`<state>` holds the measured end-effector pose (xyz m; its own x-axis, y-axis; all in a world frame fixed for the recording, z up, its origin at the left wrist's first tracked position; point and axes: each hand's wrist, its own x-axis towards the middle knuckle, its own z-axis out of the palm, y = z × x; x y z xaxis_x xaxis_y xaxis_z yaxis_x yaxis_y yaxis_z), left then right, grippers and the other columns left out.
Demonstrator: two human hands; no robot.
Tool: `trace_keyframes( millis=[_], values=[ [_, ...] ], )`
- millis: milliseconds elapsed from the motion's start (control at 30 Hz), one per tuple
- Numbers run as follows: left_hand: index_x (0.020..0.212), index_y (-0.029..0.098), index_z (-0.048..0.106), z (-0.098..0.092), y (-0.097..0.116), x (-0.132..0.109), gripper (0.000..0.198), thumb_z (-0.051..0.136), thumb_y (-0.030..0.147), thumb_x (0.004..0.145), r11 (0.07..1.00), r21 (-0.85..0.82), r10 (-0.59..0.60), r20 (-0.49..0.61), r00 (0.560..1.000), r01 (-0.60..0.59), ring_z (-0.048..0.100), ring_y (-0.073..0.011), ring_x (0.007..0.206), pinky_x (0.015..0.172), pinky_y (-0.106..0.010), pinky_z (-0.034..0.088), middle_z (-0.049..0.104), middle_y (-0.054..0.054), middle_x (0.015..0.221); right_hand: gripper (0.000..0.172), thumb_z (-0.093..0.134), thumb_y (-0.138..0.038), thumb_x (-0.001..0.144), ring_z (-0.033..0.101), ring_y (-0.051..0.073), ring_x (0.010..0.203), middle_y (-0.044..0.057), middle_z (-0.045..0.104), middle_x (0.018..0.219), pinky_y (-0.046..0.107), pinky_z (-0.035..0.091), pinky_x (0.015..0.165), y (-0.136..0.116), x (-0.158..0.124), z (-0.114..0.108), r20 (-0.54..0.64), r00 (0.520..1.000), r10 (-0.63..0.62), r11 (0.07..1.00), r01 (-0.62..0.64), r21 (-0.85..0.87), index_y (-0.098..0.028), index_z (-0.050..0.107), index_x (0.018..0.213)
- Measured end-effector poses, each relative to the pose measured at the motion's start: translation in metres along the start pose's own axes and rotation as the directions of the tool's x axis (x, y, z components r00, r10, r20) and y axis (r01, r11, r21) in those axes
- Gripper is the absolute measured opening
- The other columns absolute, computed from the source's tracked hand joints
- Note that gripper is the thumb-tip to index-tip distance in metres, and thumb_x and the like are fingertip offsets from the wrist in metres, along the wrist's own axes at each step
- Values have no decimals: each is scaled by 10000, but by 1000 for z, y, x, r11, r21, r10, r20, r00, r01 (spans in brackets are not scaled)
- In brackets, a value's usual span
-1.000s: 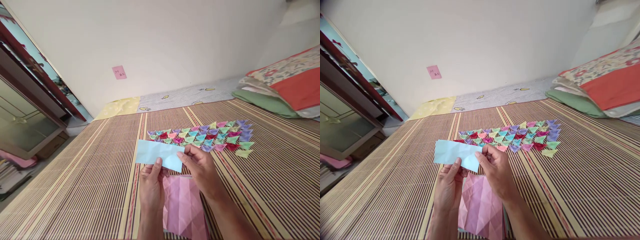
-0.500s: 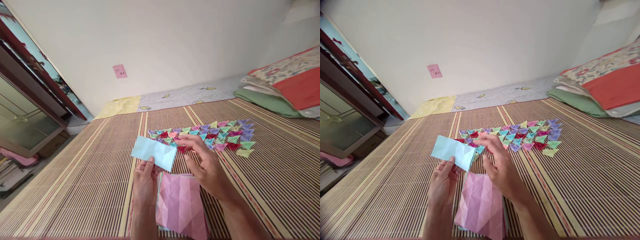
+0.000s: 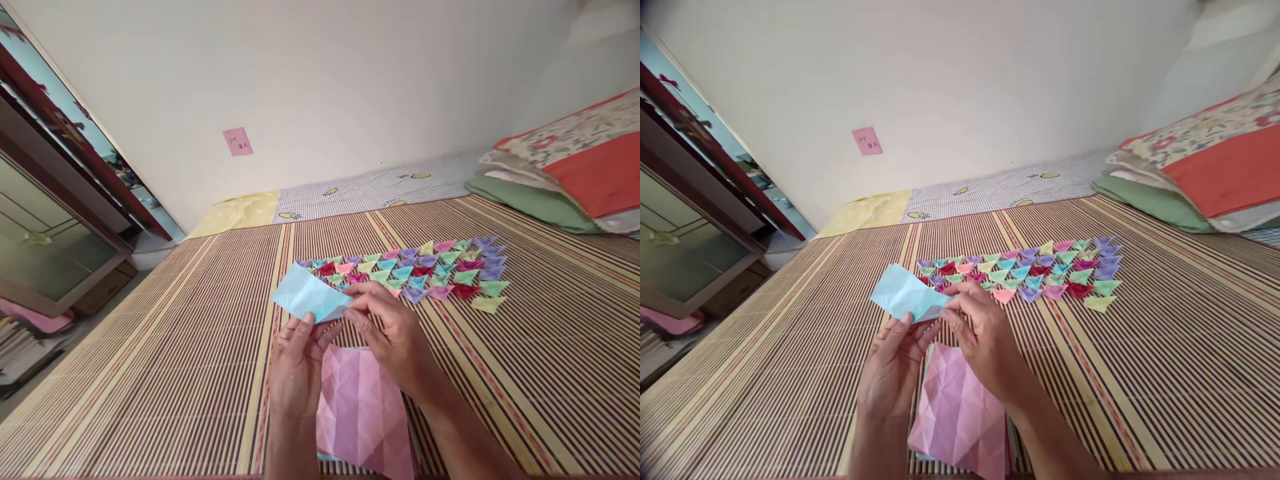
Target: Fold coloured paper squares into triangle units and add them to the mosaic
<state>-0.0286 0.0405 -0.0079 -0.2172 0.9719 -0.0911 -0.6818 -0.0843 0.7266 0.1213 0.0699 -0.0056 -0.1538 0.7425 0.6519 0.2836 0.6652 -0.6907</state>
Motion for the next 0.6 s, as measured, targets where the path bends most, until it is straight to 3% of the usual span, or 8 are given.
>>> trace_keyframes(
  millis=[100,233,433,600],
  values=[
    [979,140,826,3,-2,-2,254,891,261,766,1000,11,-6,37,999,6,801,-245,879,807,-339,660,833,-133,1008,210,573,-201,1027,650,186,852,22,649,854,311,489,782,-2,-1,3,-67,997,46,999,-47,-15,-208,598,818],
    [959,164,839,8,-7,-3,268,919,287,736,1000,26,8,55,998,-9,804,-228,845,785,-317,667,839,-112,980,222,580,-222,1014,562,153,697,-12,576,744,277,429,662,-2,-3,4,-112,989,98,992,-107,-69,-206,569,793],
    [936,190,844,16,-16,-4,307,969,263,665,998,29,48,7,999,-48,782,-157,742,645,-188,623,839,-59,938,220,580,-221,999,551,148,676,-19,568,724,271,412,641,-5,-4,4,-132,984,116,987,-129,-100,-207,550,781],
    [946,177,837,18,-19,-6,354,985,239,630,999,-18,40,-74,996,-42,757,-128,697,616,-163,598,831,-52,900,222,575,-205,1002,553,148,672,-25,559,726,279,420,654,-7,-4,7,-126,988,94,990,-107,-95,-214,529,785]
  ],
)
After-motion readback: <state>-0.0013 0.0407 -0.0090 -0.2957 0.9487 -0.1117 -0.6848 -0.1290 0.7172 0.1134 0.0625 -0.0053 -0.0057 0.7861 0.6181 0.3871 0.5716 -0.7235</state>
